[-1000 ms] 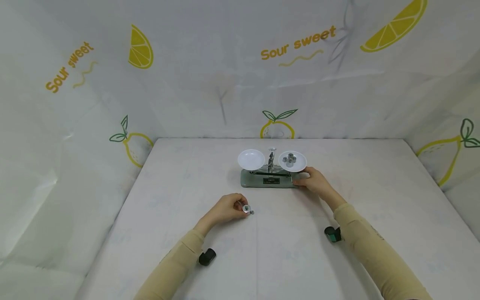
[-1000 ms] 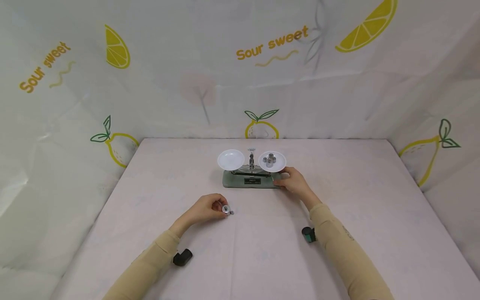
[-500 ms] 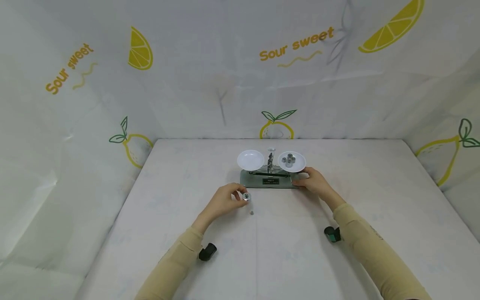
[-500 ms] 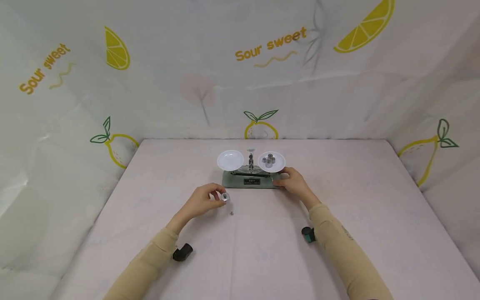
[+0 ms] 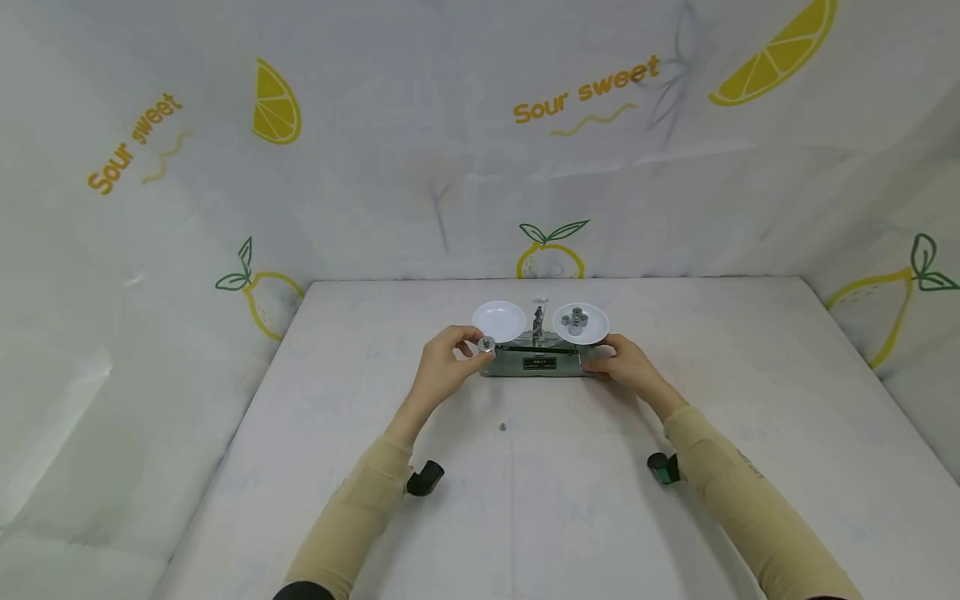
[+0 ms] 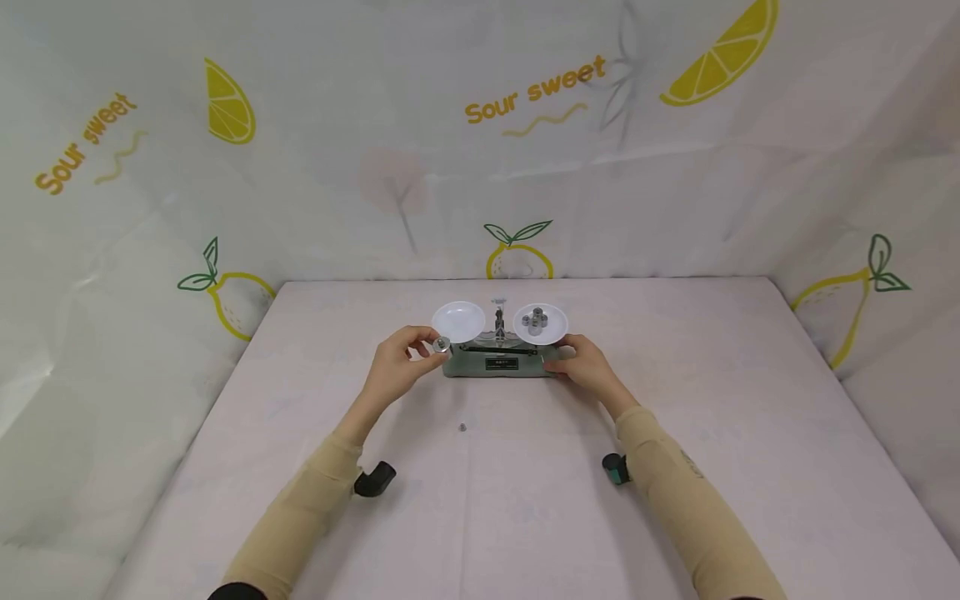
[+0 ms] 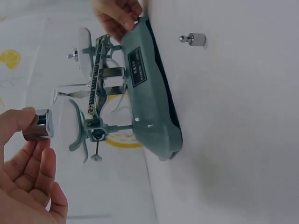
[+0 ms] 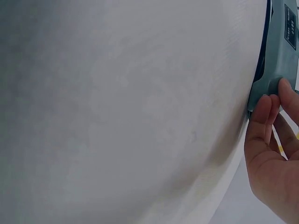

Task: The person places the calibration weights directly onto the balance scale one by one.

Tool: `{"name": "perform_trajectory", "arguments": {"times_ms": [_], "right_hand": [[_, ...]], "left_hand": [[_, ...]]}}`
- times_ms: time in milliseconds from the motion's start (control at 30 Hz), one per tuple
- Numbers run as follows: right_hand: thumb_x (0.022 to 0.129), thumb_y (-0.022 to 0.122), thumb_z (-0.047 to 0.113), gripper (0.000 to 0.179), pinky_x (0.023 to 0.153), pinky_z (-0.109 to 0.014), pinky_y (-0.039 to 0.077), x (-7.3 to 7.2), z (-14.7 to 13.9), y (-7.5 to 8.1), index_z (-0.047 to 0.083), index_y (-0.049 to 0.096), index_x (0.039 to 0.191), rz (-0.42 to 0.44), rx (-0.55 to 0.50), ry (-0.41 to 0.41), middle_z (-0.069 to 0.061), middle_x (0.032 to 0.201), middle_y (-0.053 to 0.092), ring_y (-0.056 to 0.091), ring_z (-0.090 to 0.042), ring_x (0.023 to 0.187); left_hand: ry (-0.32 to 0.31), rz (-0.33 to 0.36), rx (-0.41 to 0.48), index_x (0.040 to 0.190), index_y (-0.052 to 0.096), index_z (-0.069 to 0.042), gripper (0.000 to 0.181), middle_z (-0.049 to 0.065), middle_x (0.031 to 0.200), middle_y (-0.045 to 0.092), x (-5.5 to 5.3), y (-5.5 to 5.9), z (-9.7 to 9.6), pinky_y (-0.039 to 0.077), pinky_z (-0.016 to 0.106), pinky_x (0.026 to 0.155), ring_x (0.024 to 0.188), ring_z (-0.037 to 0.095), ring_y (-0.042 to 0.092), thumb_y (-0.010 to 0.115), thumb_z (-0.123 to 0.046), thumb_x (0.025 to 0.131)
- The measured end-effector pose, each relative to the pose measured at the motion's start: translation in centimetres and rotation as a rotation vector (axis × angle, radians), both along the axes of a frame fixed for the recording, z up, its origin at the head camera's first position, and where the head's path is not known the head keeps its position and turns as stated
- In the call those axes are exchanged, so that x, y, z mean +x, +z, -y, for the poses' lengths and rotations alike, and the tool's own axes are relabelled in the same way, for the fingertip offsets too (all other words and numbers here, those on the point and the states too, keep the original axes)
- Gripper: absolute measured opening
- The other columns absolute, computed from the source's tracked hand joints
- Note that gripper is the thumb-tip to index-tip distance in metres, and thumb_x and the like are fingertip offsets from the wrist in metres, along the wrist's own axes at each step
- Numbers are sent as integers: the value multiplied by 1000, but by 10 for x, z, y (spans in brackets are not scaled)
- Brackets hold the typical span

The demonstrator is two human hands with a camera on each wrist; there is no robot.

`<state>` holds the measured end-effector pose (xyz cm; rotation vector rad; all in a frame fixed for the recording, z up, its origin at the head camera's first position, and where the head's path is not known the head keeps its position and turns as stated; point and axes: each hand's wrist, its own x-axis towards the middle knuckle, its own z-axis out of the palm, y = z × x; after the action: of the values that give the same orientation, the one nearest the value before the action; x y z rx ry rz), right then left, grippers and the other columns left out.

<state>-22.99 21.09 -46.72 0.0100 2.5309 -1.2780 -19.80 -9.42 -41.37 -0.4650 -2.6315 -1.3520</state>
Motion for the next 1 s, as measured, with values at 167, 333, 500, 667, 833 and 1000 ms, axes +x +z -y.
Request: {"name": "perform_trajectory", "arguments": {"times_ms": [167,333,500,667,833,1000], "right_hand": [[86,66,23,68,106,-57,31,-1,-1,1,-5,34,138,-13,14,3,-29,145,30,35,-43,128],[85,66,23,65,107,-58,28,-1,0,0,-5,37,136,-19,27,-4,-29,146,29,33,-43,130],[85,67,23,64,105,-57,31,-1,0,1,-4,38,135,-19,32,-8,-28,146,30,36,-41,125],[85,66,21,62,105,-57,31,-1,1,2,-5,39,135,-31,30,-1,-29,145,30,35,-42,127],[86,66,19,58,100,-51,39,-1,2,1,-4,43,133,-37,29,7,-28,144,32,38,-39,123],[86,66,19,58,94,-46,44,0,1,0,-4,42,133,-32,28,8,-29,145,30,38,-39,123]], "left_hand": [[40,-13,26,104,66,-9,29,5,102,66,-12,8,-7,42,21,62,79,16,55,73,-23,79],[76,-4,19,104,66,-8,28,6,101,66,-25,12,-15,39,21,60,74,16,52,72,-23,81],[97,5,-18,104,67,-9,28,5,101,67,-39,12,-22,36,19,55,67,12,47,71,-25,82],[121,-18,-61,103,68,-9,29,6,100,69,-50,9,-26,35,23,62,65,15,49,72,-26,81],[133,5,-67,104,68,-8,30,7,104,70,-56,5,-28,30,40,86,84,24,55,72,-27,80],[155,25,-62,105,68,-9,32,8,108,69,-56,1,-28,22,48,91,93,27,48,72,-28,80]]}}
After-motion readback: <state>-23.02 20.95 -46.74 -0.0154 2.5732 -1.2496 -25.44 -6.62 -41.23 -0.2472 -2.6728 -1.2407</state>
